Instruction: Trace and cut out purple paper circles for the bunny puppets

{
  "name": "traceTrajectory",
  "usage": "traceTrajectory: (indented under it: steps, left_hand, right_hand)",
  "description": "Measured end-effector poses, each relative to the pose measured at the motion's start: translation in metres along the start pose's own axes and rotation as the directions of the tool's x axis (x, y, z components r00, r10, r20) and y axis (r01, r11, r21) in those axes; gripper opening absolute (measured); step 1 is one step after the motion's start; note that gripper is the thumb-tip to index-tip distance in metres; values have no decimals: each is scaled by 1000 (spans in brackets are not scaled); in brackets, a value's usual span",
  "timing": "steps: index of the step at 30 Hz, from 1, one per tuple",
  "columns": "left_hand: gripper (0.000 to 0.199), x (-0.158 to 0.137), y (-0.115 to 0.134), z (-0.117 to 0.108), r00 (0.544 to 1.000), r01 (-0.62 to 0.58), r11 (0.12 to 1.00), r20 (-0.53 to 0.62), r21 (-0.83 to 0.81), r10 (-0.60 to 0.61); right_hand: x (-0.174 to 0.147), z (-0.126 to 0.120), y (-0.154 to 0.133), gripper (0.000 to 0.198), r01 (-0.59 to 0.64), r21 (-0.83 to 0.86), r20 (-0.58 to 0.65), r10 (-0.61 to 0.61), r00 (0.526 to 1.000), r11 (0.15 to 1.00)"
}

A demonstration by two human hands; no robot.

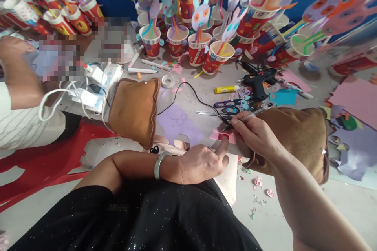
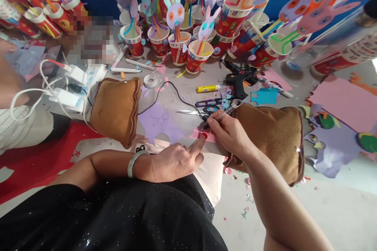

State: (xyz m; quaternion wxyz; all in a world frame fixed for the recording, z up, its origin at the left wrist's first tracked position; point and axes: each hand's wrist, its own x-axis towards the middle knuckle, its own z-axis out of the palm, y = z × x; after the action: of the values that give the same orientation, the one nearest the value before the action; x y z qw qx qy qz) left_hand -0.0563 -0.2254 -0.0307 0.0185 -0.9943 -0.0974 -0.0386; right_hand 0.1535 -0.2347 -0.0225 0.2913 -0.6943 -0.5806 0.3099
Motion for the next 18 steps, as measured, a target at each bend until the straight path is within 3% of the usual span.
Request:
traceTrajectory:
  steps: [10, 18]
  left_hand:
    - [35, 0, 0, 7, 1000, -27, 999, -12, -41, 27]
    - [35, -3, -2, 7, 1000, -1, 999, -21, -46, 0]
  right_hand:
    - [2, 2, 10, 56, 50, -40, 20, -49, 999, 998]
    - [-14, 2, 15, 35, 59, 108, -111, -47, 993, 992]
